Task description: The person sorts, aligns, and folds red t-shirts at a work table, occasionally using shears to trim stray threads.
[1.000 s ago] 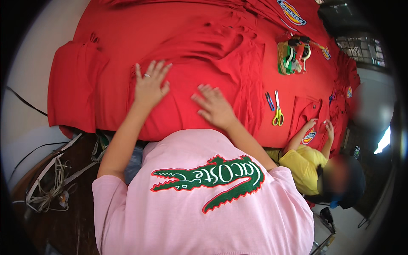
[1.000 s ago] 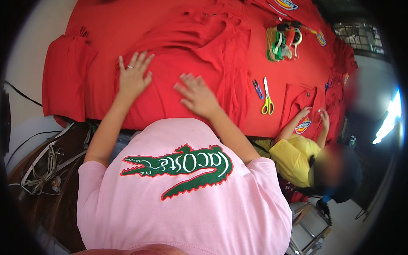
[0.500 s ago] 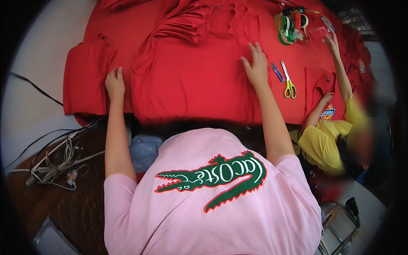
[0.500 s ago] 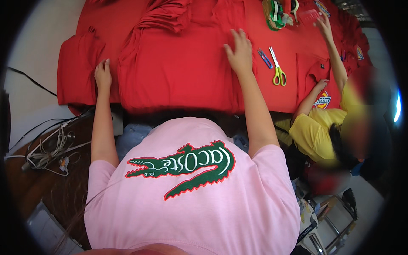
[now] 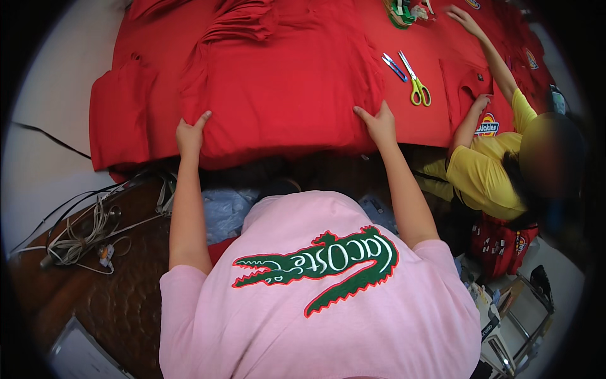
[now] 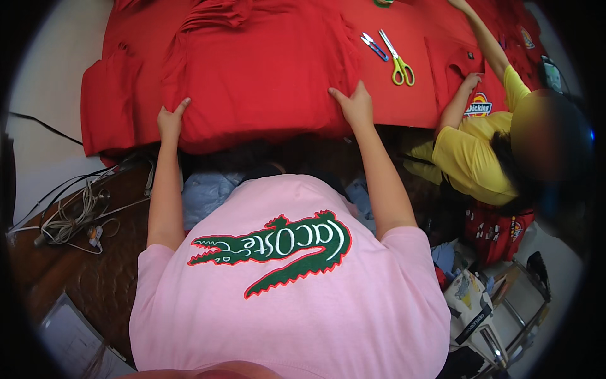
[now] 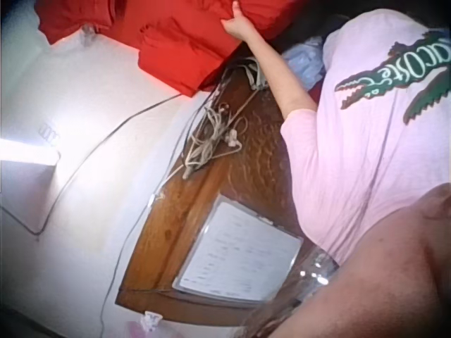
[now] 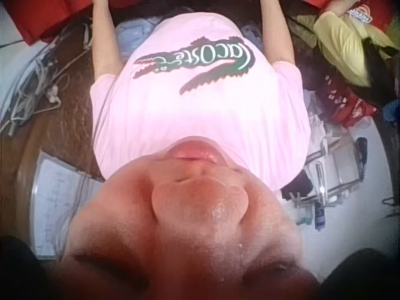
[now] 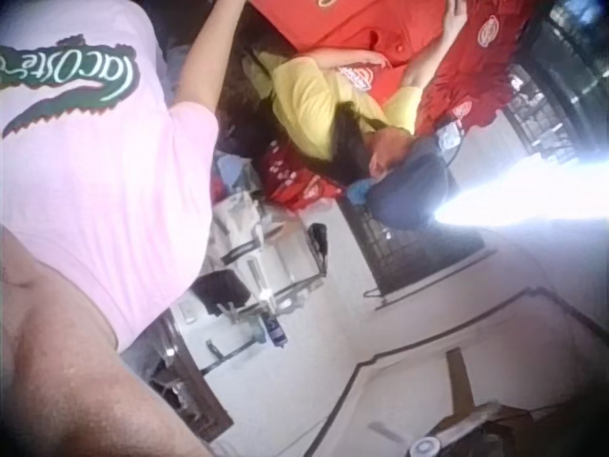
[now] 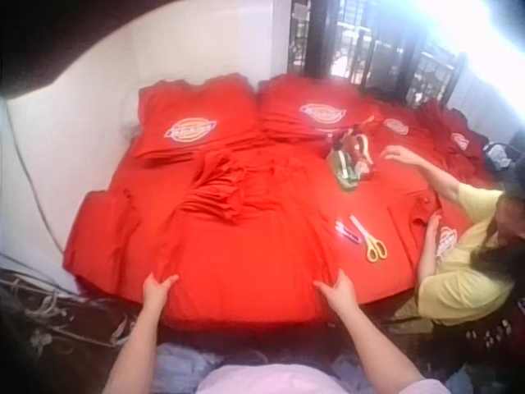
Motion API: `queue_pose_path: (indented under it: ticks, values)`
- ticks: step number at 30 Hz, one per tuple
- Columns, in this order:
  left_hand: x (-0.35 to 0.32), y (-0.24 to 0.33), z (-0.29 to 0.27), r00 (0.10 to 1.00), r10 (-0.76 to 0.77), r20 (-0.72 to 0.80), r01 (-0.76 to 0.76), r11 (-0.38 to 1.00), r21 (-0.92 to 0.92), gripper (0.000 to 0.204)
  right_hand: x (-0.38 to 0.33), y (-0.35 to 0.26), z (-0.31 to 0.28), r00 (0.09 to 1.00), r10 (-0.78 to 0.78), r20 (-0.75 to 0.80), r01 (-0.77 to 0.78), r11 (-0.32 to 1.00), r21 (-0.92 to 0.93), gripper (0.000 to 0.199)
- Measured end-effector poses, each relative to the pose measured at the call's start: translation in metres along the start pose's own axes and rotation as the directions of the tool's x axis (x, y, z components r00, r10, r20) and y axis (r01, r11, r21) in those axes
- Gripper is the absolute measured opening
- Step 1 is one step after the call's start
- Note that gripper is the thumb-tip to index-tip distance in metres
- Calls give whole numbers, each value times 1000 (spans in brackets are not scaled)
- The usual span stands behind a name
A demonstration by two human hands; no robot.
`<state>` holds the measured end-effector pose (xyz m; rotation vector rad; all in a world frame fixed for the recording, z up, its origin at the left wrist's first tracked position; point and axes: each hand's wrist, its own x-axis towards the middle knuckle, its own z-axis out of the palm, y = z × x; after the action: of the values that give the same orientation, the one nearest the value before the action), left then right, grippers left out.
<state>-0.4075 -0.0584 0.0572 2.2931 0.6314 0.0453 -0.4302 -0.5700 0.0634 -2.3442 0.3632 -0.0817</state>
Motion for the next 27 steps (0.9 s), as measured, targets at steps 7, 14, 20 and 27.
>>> queue_pose_path:
  ticks: [7, 14, 20, 27]
  values:
    - [47, 28, 19, 981, 123, -148, -105, 987, 122, 66, 48, -30, 32, 997, -26, -66, 22, 998, -62, 33]
    - [134, 55, 40, 953, 181, -243, -102, 947, 304, 70, 146, -46, 65, 944, -299, -140, 198, 853, -483, 39]
    - [200, 79, 60, 920, 290, -265, -159, 892, 423, 71, 223, -55, 76, 883, -438, -165, 273, 768, -579, 45]
    - [212, 69, 54, 931, 310, -190, -264, 935, 237, 79, 239, -43, 47, 978, -207, -2, 195, 921, -336, 64]
